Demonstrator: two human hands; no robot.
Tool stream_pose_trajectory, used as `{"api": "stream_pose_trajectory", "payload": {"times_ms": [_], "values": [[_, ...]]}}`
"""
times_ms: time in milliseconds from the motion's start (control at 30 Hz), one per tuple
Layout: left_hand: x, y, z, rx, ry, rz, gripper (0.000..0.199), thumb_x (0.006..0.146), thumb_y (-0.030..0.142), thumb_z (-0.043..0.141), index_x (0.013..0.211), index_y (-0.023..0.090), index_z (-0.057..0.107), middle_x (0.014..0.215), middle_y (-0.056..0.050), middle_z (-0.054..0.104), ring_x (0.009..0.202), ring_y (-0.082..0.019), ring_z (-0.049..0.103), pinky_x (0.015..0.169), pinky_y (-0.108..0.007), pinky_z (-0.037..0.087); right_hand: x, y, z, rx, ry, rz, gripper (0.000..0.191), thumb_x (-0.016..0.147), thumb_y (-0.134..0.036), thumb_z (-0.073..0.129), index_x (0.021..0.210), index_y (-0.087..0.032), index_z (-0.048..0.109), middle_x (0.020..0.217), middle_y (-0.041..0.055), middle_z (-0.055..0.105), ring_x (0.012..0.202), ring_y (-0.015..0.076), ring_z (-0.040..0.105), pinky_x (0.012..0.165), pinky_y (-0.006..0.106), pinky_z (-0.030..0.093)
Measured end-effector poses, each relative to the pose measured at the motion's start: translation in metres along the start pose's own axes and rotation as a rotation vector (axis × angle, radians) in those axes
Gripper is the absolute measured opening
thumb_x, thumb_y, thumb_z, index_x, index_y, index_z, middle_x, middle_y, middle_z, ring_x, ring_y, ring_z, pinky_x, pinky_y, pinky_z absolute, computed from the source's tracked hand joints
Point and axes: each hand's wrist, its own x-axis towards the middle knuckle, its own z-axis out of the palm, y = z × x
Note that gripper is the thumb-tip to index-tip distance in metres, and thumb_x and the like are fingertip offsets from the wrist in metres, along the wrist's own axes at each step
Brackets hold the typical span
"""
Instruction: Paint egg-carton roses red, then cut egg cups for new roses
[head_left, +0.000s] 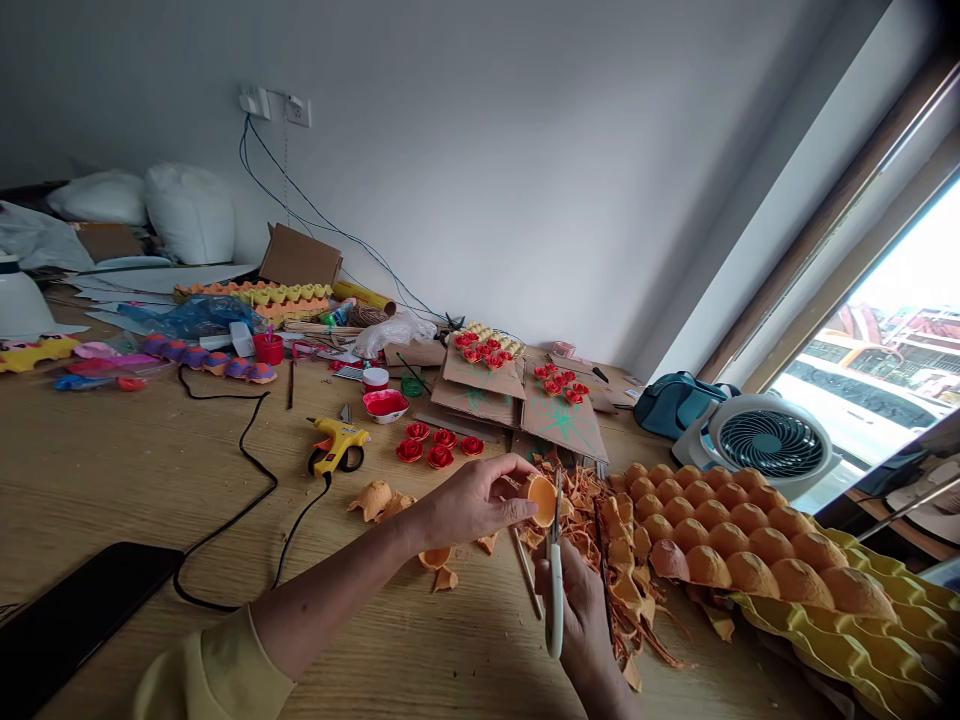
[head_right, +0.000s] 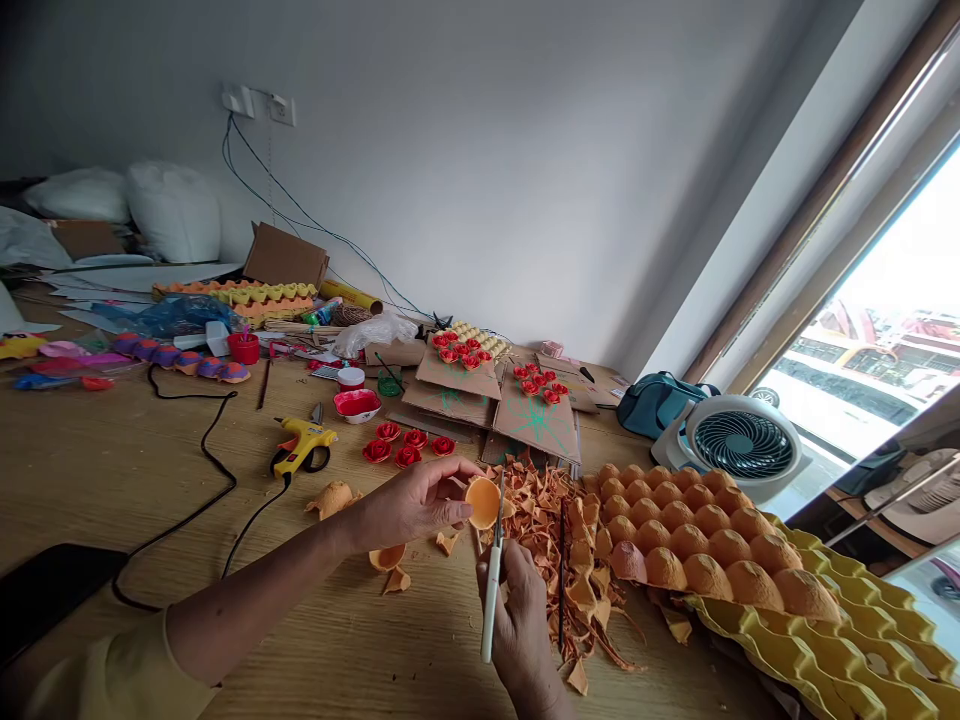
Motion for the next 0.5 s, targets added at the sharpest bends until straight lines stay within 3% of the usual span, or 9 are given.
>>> {"api": "stream_pose_trajectory", "payload": {"times_ms": [200, 367, 500], "values": [[-0.0003, 0.0027, -0.0004, -0.045, 0.006, 0.024, 0.040, 0.085, 0.042, 0.076, 0.113, 0.017, 0.061, 0.097, -0.006, 0.069, 0.083, -0.016, 0.065, 0.075, -0.030, 0.056, -0.0002, -0.0008, 0.0005, 0.016, 0.000, -0.001, 0.040, 0.099, -0.054, 0.044, 0.074, -0.023, 0.049, 0.068, 0.0002, 0.053, 0.064, 0.0169, 0.045, 0.057, 0.028, 0.036], [-0.0022, 0.0018, -0.0007, 0.035, -0.010, 0.044, 0.037, 0.084, 0.036, 0.076, 0.113, 0.018, 0.061, 0.101, -0.007, 0.070, 0.092, -0.017, 0.066, 0.077, -0.029, 0.055, 0.0025, 0.0010, 0.0014, 0.050, 0.035, -0.020, 0.038, 0.098, -0.055, 0.047, 0.078, -0.023, 0.054, 0.069, 0.0003, 0.055, 0.066, 0.0179, 0.049, 0.059, 0.028, 0.040], [-0.0049, 0.0045, 0.0038, 0.104, -0.011, 0.033, 0.034, 0.082, 0.032, 0.077, 0.109, 0.018, 0.062, 0.090, -0.002, 0.067, 0.082, -0.015, 0.064, 0.068, -0.025, 0.053, 0.0027, 0.0045, 0.0009, 0.044, 0.027, -0.009, 0.034, 0.097, -0.054, 0.049, 0.086, -0.023, 0.057, 0.077, 0.0015, 0.059, 0.072, 0.0194, 0.052, 0.064, 0.030, 0.044]]}}
